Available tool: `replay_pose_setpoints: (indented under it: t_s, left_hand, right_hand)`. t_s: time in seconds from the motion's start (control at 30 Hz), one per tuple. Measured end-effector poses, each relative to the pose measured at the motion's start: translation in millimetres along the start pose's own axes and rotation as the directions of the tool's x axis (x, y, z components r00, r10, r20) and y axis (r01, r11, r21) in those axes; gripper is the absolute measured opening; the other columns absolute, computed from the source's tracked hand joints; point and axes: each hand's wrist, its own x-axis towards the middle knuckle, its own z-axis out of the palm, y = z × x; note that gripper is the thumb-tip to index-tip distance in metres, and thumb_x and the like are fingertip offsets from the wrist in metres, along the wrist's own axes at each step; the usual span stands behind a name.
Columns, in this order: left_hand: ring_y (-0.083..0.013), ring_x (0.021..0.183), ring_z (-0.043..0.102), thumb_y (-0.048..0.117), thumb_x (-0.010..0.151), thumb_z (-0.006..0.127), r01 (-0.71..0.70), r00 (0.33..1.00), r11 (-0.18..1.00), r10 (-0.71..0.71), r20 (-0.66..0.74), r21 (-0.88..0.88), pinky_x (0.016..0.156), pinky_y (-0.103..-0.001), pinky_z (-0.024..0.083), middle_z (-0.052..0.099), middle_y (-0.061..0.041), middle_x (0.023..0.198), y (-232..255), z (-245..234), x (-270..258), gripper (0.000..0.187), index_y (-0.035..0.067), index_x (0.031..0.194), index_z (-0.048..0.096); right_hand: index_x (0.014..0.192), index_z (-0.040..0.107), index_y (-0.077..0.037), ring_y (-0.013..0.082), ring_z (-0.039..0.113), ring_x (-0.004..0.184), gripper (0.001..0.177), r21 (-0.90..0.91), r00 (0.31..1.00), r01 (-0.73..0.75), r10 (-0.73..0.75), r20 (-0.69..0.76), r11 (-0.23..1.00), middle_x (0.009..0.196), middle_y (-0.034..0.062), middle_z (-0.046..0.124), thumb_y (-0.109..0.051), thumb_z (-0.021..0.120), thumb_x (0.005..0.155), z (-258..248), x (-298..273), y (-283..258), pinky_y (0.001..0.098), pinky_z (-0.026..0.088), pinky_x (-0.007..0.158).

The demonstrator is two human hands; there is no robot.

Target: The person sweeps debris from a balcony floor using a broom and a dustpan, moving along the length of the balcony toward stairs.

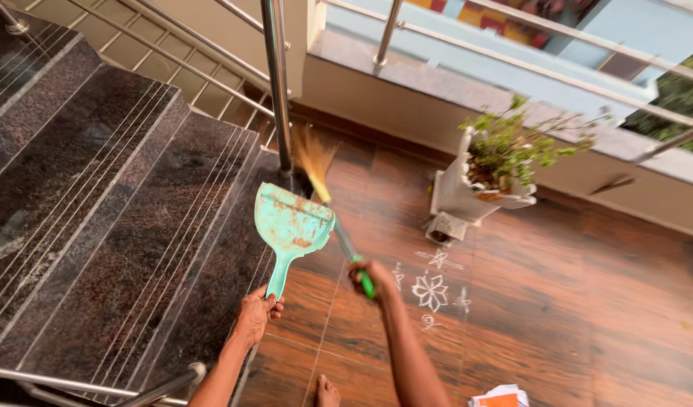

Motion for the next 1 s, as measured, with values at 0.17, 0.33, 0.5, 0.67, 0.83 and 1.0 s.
replay_pose_setpoints:
  t_s: [0.17, 0.33, 0.5, 0.67, 0.83, 1.0]
  left_hand:
    - [-0.0161, 0.07, 0.061, 0.006, 0.101, 0.054, -0.035, 0.998, 0.999, 0.036, 0.044, -0.02, 0.058, -0.031, 0.053, 0.069, -0.012, 0.089, -3, 10, 51, 0.035, -0.003, 0.134, 0.062]
    - [-0.0161, 0.07, 0.061, 0.006, 0.102, 0.056, -0.008, 1.0, 0.998, 0.009, 0.022, -0.064, 0.059, -0.032, 0.053, 0.07, -0.012, 0.09, -14, 23, 75, 0.033, -0.005, 0.132, 0.063]
    - [-0.016, 0.067, 0.06, 0.006, 0.101, 0.054, 0.01, 1.0, 0.997, -0.009, 0.008, -0.082, 0.055, -0.032, 0.052, 0.071, -0.012, 0.088, -25, 41, 96, 0.035, -0.002, 0.134, 0.064]
    - [-0.0154, 0.066, 0.061, 0.003, 0.1, 0.054, 0.025, 1.0, 0.997, -0.025, -0.003, -0.07, 0.055, -0.029, 0.053, 0.07, -0.013, 0.09, -37, 54, 120, 0.038, 0.001, 0.137, 0.061]
    - [-0.0154, 0.067, 0.062, 0.003, 0.101, 0.055, 0.051, 0.999, 0.999, -0.051, -0.007, 0.0, 0.055, -0.029, 0.053, 0.07, -0.013, 0.091, -41, 65, 118, 0.037, -0.002, 0.136, 0.063]
    - [-0.0167, 0.068, 0.062, 0.003, 0.099, 0.056, 0.051, 0.998, 0.999, -0.051, 0.033, -0.01, 0.055, -0.032, 0.053, 0.07, -0.014, 0.089, -35, 85, 107, 0.038, -0.001, 0.137, 0.061]
  right_hand:
    - [0.091, 0.057, -0.001, 0.0083, 0.049, 0.047, 0.014, 0.492, 0.988, -0.065, -0.013, 0.155, 0.868, 0.066, 0.0021, 0.056, -0.014, 0.058, 0.096, -51, 71, -102, 0.0214, 0.035, 0.034]
    - [0.09, 0.055, -0.005, 0.0107, 0.049, 0.051, 0.008, 0.459, 0.978, 0.194, -0.206, -0.024, 0.867, 0.065, 0.0008, 0.053, -0.013, 0.057, 0.094, 0, 83, -88, 0.0246, 0.039, 0.043]
    - [0.094, 0.052, -0.007, 0.0099, 0.045, 0.044, 0.004, 0.467, 0.987, 0.007, -0.081, 0.139, 0.884, 0.061, -0.0013, 0.049, -0.007, 0.056, 0.095, 67, 68, -56, 0.0252, 0.034, 0.035]
    - [0.103, 0.055, 0.006, 0.0058, 0.046, 0.041, 0.014, 0.582, 0.934, -0.218, -0.006, 0.358, 0.783, 0.063, 0.0007, 0.052, -0.007, 0.058, 0.099, 36, 105, -102, 0.0199, 0.03, 0.028]
    - [0.101, 0.051, 0.006, 0.0061, 0.045, 0.045, 0.018, 0.702, 0.955, -0.138, -0.094, 0.281, 0.699, 0.065, 0.0006, 0.049, -0.011, 0.057, 0.098, -54, 113, -122, 0.0196, 0.032, 0.031]
    - [0.093, 0.052, -0.007, 0.0059, 0.041, 0.043, 0.01, 0.662, 0.921, 0.366, -0.359, -0.155, 0.654, 0.061, -0.003, 0.045, -0.007, 0.06, 0.098, -156, 61, -75, 0.0189, 0.029, 0.031]
